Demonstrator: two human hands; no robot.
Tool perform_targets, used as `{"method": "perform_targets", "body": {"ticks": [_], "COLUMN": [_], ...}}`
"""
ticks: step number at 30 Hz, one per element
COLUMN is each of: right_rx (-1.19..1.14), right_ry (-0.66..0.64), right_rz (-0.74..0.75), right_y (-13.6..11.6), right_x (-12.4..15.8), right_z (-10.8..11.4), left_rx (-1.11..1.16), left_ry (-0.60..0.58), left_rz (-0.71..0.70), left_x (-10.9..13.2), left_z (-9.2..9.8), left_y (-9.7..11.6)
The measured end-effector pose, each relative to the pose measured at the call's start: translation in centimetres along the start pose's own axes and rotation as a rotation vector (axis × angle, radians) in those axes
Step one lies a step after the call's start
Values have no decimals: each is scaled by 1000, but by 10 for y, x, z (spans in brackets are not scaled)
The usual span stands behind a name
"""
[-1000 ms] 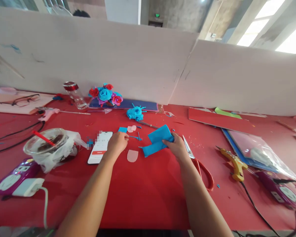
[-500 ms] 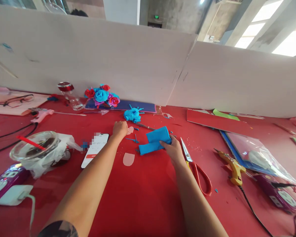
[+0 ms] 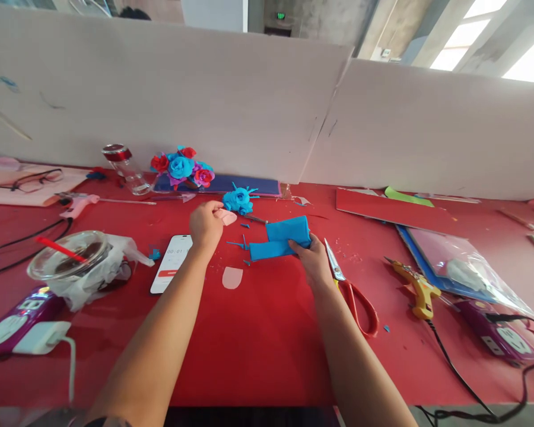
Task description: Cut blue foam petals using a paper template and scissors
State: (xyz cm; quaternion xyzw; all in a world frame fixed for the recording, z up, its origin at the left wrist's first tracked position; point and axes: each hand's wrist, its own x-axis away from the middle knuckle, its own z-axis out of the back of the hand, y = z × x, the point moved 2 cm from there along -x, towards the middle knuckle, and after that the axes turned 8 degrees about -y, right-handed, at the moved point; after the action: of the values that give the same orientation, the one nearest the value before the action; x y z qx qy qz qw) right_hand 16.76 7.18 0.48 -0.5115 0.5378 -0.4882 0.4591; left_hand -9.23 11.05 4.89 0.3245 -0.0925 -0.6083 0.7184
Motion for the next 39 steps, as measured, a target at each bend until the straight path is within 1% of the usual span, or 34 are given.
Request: {"method": "perform_targets", "body": {"ticks": [2,3,5,8,10,12,14,15,17,19,20,22,23,24,26,27,28,31,34,39], "right_rx": [20,40,82,154,253,382,449,433,316,180,137,114,120,126,122,114,103,78,60,9], "right_ry": [0,2,11,9,32,83,121,120,85,53,51,69,79,87,90,87,81,54,28,-4], "right_rz": [44,58,69,71,86,103,112,112,105,95,93,94,95,95,97,101,109,138,154,160], "right_y": [1,1,2,5,5,5,4,3,2,0,-1,-2,-2,-3,-3,-3,-4,-8,-13,-17], "right_x": [0,0,0,0,0,0,1,1,2,3,4,5,5,5,6,6,7,10,13,17], "right_z": [0,-1,-2,-3,-3,-1,0,1,0,-2,-3,-4,-5,-5,-7,-8,-9,-13,-17,-21], "left_rx": [164,185,155,174,92,-65,-168,-185,-175,-95,-20,241,420,611,934,1028,1077,1103,1119,1129], "left_ry": [-69,-93,-128,-199,-178,-132,-129,-138,-136,-94,-65,-36,-65,-132,-334,-423,-483,-540,-527,-432], "left_rz": [32,40,61,77,35,-29,-71,-75,-50,-5,16,84,139,203,323,360,379,383,363,329], "left_x": [11,17,28,40,45,49,52,53,54,53,52,52,53,54,61,65,68,77,80,78], "left_z": [-3,-5,-10,-15,-14,-11,-9,-9,-10,-8,-7,-3,-3,-3,-7,-10,-12,-18,-21,-22], "left_y": [-6,-9,-15,-21,-20,-15,-10,-8,-7,-10,-11,-14,-15,-14,-8,-4,1,12,17,18]}}
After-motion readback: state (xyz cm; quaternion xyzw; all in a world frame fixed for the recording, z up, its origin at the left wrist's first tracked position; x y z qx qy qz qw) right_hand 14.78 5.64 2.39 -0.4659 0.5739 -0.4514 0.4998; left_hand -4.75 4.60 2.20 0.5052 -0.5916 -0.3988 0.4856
